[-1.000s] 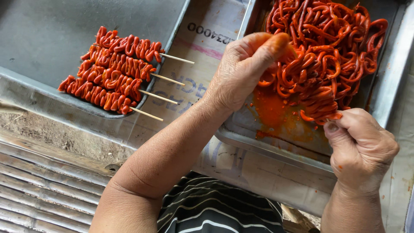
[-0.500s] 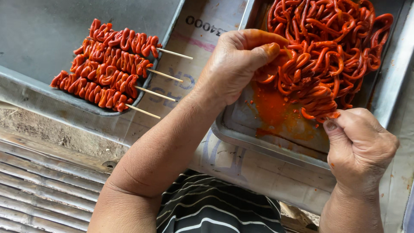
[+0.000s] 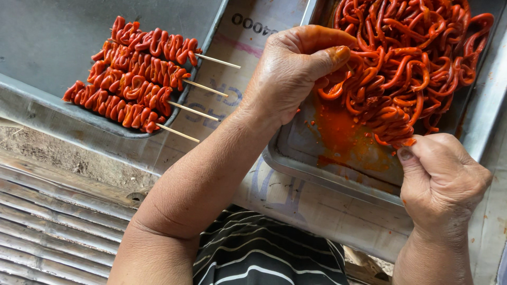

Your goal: The person skewers long, thin strips of orange-colored food onto wooden sticks by hand, folding the food back and forth to create a dense, zigzag pattern on each skewer and placing the finished skewers onto a metal tray.

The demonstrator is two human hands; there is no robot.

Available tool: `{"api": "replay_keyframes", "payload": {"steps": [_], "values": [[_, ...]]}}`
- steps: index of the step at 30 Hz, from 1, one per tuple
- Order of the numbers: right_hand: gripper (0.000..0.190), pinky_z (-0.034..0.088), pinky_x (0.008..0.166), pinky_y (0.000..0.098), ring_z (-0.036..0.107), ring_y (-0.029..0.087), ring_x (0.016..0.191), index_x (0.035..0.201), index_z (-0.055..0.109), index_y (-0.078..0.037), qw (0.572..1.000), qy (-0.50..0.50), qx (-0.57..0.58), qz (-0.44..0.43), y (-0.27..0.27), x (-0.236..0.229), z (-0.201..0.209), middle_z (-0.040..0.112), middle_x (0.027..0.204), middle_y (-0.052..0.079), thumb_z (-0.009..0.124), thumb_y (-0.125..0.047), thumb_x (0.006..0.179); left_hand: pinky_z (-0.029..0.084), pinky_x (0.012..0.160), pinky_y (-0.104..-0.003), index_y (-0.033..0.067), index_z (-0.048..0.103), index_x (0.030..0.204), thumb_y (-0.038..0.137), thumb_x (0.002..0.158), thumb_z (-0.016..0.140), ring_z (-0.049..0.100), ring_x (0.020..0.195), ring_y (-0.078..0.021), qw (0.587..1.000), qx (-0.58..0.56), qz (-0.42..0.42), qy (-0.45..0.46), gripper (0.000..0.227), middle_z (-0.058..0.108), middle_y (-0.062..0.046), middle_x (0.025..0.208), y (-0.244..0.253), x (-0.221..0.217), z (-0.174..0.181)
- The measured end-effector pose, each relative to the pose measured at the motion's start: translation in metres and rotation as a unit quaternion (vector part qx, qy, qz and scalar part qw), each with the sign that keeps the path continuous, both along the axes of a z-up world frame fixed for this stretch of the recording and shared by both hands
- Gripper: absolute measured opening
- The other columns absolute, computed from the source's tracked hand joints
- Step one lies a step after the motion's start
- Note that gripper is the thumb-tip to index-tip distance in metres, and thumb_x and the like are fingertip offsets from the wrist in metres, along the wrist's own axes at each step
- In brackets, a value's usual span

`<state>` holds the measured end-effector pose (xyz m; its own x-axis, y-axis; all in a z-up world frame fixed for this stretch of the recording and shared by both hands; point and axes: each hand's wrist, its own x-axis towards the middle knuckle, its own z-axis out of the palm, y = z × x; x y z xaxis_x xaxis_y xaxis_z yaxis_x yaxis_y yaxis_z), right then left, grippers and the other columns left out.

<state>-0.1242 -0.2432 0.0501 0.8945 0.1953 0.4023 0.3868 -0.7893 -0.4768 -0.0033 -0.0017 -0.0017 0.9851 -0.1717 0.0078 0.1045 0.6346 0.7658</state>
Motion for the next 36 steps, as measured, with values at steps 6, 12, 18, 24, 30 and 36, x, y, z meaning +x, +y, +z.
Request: {"api": "replay_keyframes", "payload": {"steps": [6, 12, 18, 24, 30, 36], "values": [[0.010, 0.052, 0.075, 0.0239, 0.067, 0.017, 0.083, 0.103, 0.071, 0.002, 1.000, 0.007, 0.017, 0.011, 0.002, 0.001, 0.000, 0.069, 0.092, 0.010, 0.079, 0.007, 0.107, 0.062, 0.082, -0.029, -0.0053, 0.073, 0.115, -0.002, 0.096, 0.075, 0.072, 0.091, -0.0159, 0.999, 0.018, 0.025, -0.032, 0.020, 0.077, -0.013, 0.104, -0.007, -0.002, -0.005], [0.008, 0.047, 0.068, 0.0235, 0.062, 0.015, 0.075, 0.100, 0.070, 0.004, 0.998, 0.034, 0.050, 0.003, 0.005, 0.002, -0.001, 0.066, 0.088, 0.010, 0.076, 0.009, 0.103, 0.061, 0.099, -0.030, -0.0011, 0.061, 0.135, -0.005, 0.094, 0.074, 0.071, 0.109, -0.0148, 0.997, -0.041, 0.027, -0.055, 0.043, 0.071, -0.008, 0.123, -0.027, -0.006, 0.000], [0.010, 0.045, 0.068, 0.0214, 0.059, 0.012, 0.075, 0.097, 0.068, 0.006, 0.986, 0.063, 0.153, -0.038, 0.007, 0.001, -0.003, 0.064, 0.087, 0.008, 0.074, 0.005, 0.105, 0.059, 0.086, -0.027, -0.0022, 0.058, 0.134, 0.004, 0.095, 0.080, 0.064, 0.095, -0.0142, 0.991, 0.059, 0.102, -0.067, 0.045, 0.069, -0.010, 0.108, -0.022, -0.011, 0.005], [0.009, 0.044, 0.072, 0.0215, 0.058, 0.013, 0.078, 0.101, 0.068, 0.006, 0.993, 0.032, 0.109, -0.035, 0.001, 0.002, -0.006, 0.066, 0.092, 0.010, 0.075, 0.007, 0.106, 0.057, 0.080, -0.032, -0.0061, 0.076, 0.116, 0.027, 0.105, 0.073, 0.067, 0.089, -0.0170, 0.996, 0.075, -0.027, 0.036, 0.035, 0.074, -0.014, 0.101, -0.021, -0.010, -0.012], [0.011, 0.047, 0.076, 0.0228, 0.061, 0.014, 0.081, 0.101, 0.067, 0.005, 0.995, 0.035, 0.090, -0.019, 0.002, 0.001, -0.005, 0.066, 0.092, 0.010, 0.075, 0.005, 0.108, 0.062, 0.084, -0.045, -0.0005, 0.068, 0.123, 0.024, 0.095, 0.073, 0.072, 0.099, -0.0204, 0.970, -0.189, -0.054, 0.142, 0.038, 0.074, -0.011, 0.108, -0.022, -0.003, -0.016], [0.007, 0.047, 0.069, 0.0241, 0.060, 0.014, 0.075, 0.101, 0.068, 0.004, 0.993, 0.055, 0.101, -0.030, 0.008, 0.001, 0.001, 0.065, 0.087, 0.009, 0.075, 0.006, 0.101, 0.066, 0.080, -0.052, -0.0017, 0.066, 0.123, 0.024, 0.098, 0.073, 0.073, 0.093, -0.0256, 0.970, -0.208, -0.061, 0.114, 0.037, 0.074, -0.014, 0.104, -0.009, -0.005, -0.004]]}}
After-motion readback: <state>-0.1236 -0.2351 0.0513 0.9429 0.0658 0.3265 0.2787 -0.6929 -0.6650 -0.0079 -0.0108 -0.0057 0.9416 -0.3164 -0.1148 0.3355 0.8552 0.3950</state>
